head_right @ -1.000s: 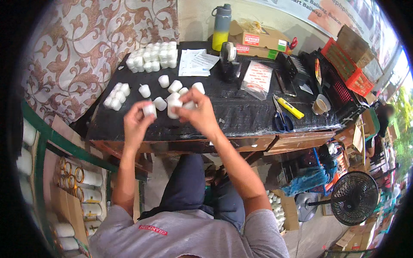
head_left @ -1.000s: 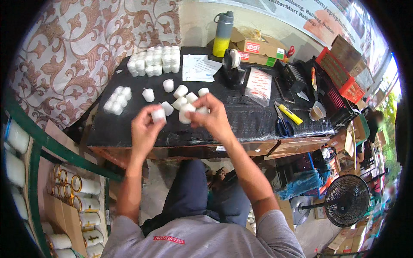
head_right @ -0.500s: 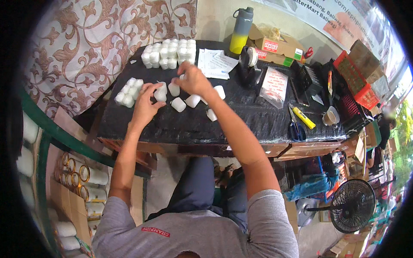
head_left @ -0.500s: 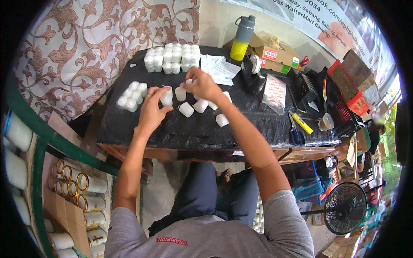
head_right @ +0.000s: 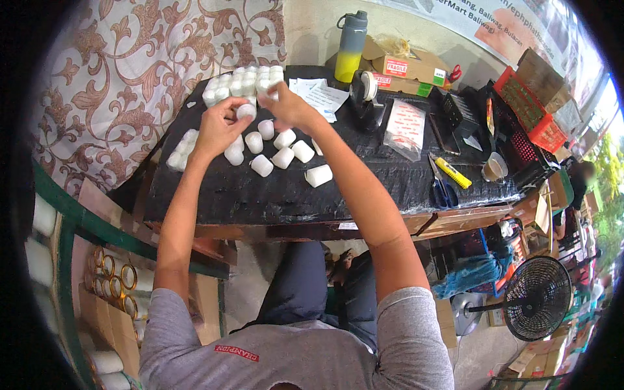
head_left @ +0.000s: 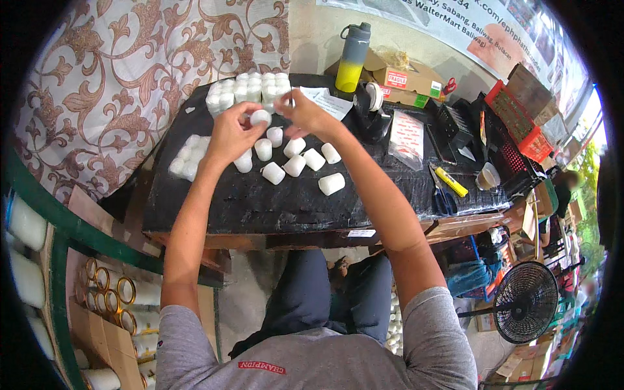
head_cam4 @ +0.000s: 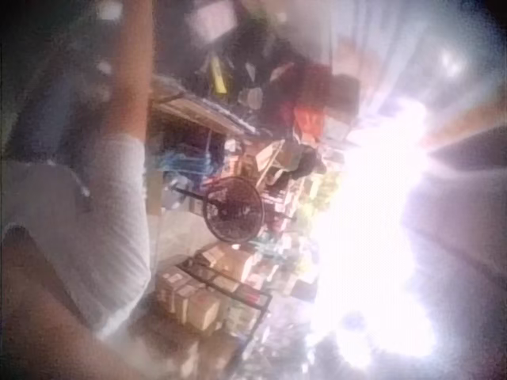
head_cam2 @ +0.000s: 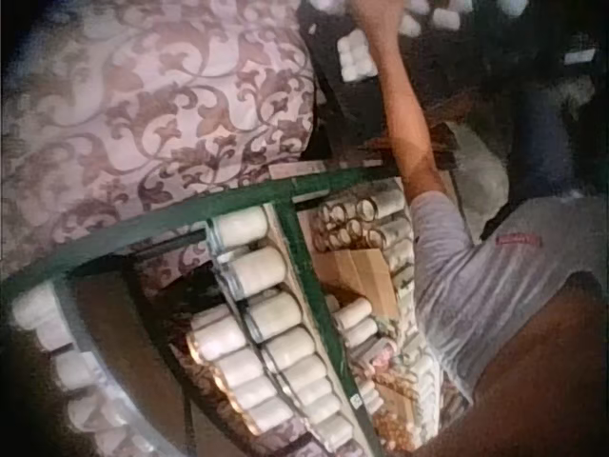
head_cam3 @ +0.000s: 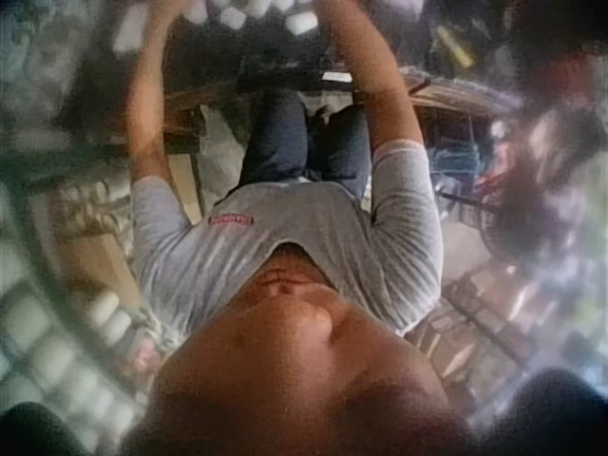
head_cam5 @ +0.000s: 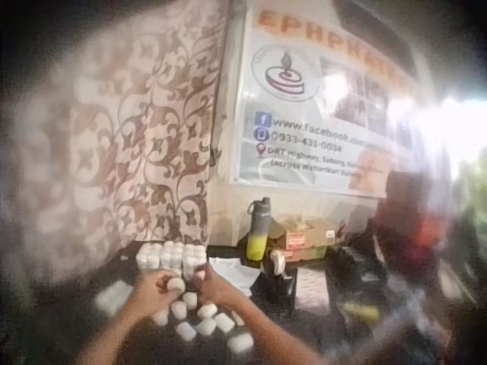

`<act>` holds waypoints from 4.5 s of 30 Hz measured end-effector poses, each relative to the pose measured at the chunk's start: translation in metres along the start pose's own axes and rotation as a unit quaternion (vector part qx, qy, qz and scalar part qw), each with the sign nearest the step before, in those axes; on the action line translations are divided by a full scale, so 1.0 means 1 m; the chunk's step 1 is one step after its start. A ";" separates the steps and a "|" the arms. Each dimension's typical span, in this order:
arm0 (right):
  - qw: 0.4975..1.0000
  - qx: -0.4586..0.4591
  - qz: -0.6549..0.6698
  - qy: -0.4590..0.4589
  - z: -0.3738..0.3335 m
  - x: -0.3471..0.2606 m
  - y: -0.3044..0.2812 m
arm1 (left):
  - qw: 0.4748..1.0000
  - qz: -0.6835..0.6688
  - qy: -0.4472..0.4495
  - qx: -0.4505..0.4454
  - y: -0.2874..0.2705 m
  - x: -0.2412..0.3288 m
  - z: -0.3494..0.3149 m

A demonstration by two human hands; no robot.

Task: The person arranges small white candles on a table, places them into clear plastic bags, and seals the bags. They repeatedly gather candles from a box on the floor and continue packaging them in groups.

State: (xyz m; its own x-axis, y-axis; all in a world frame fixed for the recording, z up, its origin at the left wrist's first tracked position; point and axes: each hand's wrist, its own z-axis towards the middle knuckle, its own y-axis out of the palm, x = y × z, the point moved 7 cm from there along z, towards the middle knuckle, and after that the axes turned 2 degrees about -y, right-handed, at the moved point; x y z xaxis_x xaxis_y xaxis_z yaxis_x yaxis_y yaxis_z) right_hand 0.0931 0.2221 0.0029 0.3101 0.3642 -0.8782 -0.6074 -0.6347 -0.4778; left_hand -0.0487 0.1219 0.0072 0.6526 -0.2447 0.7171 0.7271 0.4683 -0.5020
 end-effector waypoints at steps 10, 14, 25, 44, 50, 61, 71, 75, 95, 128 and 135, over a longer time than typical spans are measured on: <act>0.959 0.010 -0.278 -0.049 -0.002 0.035 0.005 | 0.972 0.093 -0.106 -0.186 0.021 -0.092 0.039; 0.973 0.091 -0.166 -0.130 -0.001 0.042 -0.002 | 0.979 0.197 0.057 -0.006 0.015 -0.047 0.020; 0.933 0.140 -0.221 -0.247 -0.028 0.020 0.007 | 0.949 0.272 -0.088 -0.133 0.057 0.017 -0.085; 0.922 0.072 -0.280 -0.258 -0.061 0.019 -0.016 | 0.986 0.157 0.056 0.027 0.043 0.013 -0.093; 0.936 0.026 -0.348 -0.044 -0.061 0.092 -0.047 | 0.952 0.219 0.212 -0.016 0.103 0.062 -0.070; 0.957 0.226 -0.157 -0.091 -0.086 0.070 -0.062 | 0.961 0.196 0.147 -0.125 0.123 0.051 -0.007; 0.960 0.099 -0.176 -0.193 -0.079 0.049 -0.006 | 0.936 0.202 0.067 -0.281 0.107 -0.005 0.065; 0.924 -0.011 -0.330 -0.191 -0.135 0.032 -0.006 | 0.947 0.200 0.047 -0.247 0.091 -0.029 0.061; 0.807 0.554 0.013 -0.204 -0.369 0.195 -0.024 | 0.985 0.010 0.147 -0.094 0.134 0.065 -0.122; 0.618 0.371 0.643 0.258 -0.482 0.746 0.173 | 0.907 0.363 0.214 -0.023 0.260 0.115 -0.110; 0.681 0.392 0.618 -0.034 -0.539 0.547 0.003 | 0.915 0.356 0.182 -0.050 0.224 0.092 -0.115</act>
State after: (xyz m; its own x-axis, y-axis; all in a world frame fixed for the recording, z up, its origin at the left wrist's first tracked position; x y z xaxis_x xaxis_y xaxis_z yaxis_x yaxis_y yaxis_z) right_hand 0.6549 0.0521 -0.4917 -0.8100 -0.0696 -0.5823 -0.5861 0.0634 0.8077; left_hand 0.1987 0.1069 -0.0947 0.9832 -0.1824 -0.0076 0.0943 0.5432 -0.8343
